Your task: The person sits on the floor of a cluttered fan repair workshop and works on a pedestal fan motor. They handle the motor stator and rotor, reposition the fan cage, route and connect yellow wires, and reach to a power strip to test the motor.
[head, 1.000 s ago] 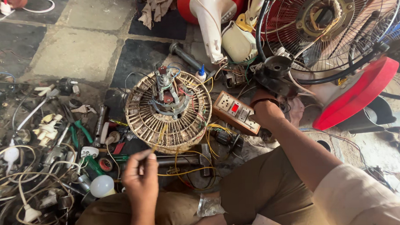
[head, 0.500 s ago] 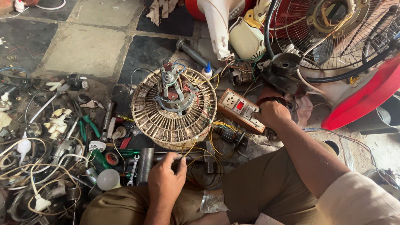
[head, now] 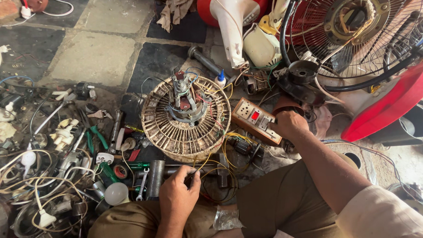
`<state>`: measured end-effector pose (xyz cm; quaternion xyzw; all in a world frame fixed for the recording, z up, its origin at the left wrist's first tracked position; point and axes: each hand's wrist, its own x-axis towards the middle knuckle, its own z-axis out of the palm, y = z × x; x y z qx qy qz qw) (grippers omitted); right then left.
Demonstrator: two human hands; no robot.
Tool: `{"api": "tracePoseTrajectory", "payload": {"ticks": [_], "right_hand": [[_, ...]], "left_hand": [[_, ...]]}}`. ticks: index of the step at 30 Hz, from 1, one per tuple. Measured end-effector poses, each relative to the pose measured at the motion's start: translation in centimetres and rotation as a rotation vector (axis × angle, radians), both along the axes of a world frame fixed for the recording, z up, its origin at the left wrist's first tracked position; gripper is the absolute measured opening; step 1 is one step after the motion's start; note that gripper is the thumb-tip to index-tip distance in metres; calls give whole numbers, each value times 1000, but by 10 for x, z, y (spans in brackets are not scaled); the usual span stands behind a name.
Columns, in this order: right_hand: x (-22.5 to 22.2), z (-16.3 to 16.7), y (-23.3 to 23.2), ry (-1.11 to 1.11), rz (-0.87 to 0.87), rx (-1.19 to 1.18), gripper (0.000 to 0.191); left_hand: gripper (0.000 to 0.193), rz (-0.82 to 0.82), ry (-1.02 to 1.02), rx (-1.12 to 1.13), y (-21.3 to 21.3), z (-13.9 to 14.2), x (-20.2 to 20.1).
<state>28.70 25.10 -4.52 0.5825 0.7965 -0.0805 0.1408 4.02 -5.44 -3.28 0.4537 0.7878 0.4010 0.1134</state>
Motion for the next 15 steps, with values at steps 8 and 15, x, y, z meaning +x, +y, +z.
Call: {"api": "tracePoseTrajectory", "payload": {"ticks": [8, 15], "right_hand": [[0, 2, -2, 13, 3, 7, 48], [0, 3, -2, 12, 13, 14, 49]], "left_hand": [[17, 10, 27, 13, -1, -3, -1], [18, 19, 0, -38, 0, -2, -1]]}}
